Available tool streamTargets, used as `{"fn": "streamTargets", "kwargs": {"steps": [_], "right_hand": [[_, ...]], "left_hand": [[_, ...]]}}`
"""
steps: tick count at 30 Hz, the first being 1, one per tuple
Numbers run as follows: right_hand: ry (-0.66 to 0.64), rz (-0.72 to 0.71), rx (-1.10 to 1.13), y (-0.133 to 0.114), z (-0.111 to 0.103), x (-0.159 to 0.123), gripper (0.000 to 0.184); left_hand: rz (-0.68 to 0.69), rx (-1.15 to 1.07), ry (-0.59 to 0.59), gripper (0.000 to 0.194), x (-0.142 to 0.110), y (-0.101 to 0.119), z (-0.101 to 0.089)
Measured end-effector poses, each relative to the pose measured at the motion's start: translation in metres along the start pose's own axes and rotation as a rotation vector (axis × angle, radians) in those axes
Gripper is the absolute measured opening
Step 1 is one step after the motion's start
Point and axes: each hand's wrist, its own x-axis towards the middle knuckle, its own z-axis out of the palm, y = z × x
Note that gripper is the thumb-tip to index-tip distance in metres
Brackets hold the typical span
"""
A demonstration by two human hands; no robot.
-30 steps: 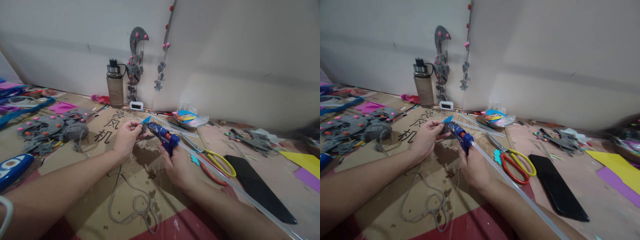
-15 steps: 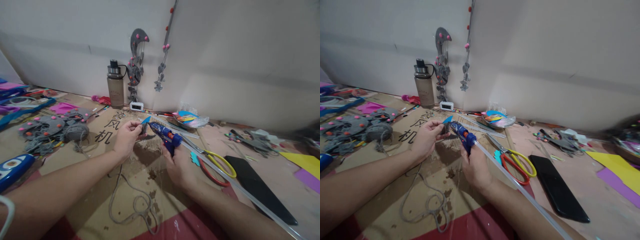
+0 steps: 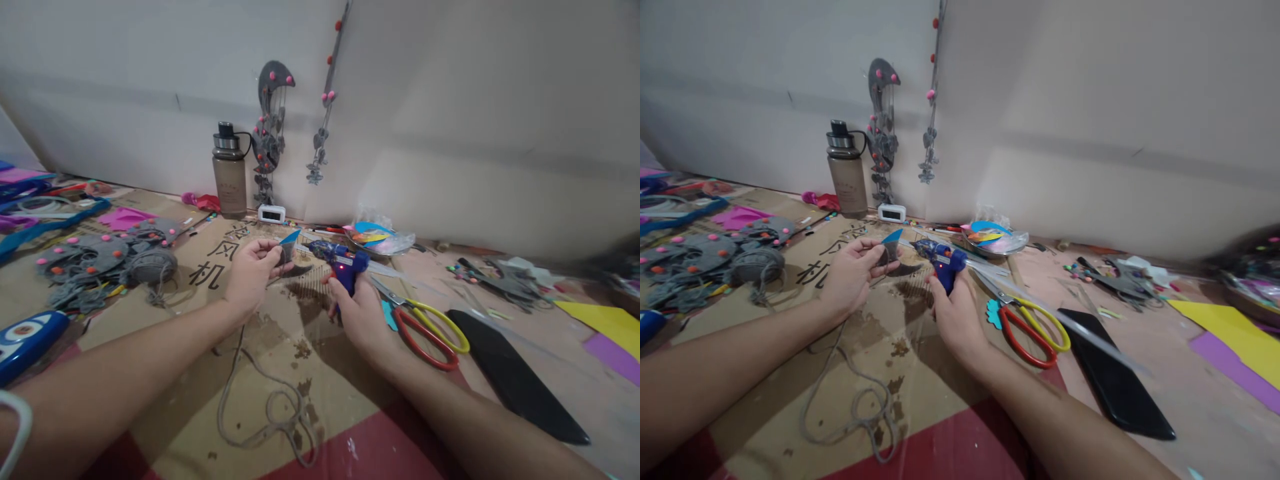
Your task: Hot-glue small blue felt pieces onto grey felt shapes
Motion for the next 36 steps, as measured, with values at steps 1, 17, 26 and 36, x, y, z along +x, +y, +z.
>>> {"fn": "streamTargets", "kwargs": {"steps": [1,17,26,36], "right_hand": [[-0.040,0.082,0.050,0.001,-0.001,0.005,0.028],[-0.070,-0.267,-0.468,-0.033,-0.024,0.017,0.019],[-0.210,0.102,0.586,-0.073,0.041,0.015,0.034],[-0.033,-0.188,0.315,-0.053,0.040,0.018,0.016]], "left_hand": [[0.014,-0.004,-0.003,0.024,0.000,0.001,0.000],[0.318,0.156,-0.127,0.019,-0.013,0.045,0.017],[0.530,0.530,-0.105,0.011,-0.007,0.037,0.005],[0.133,0.122,-0.180,0.026,-0.004,0.028,0.009]]}}
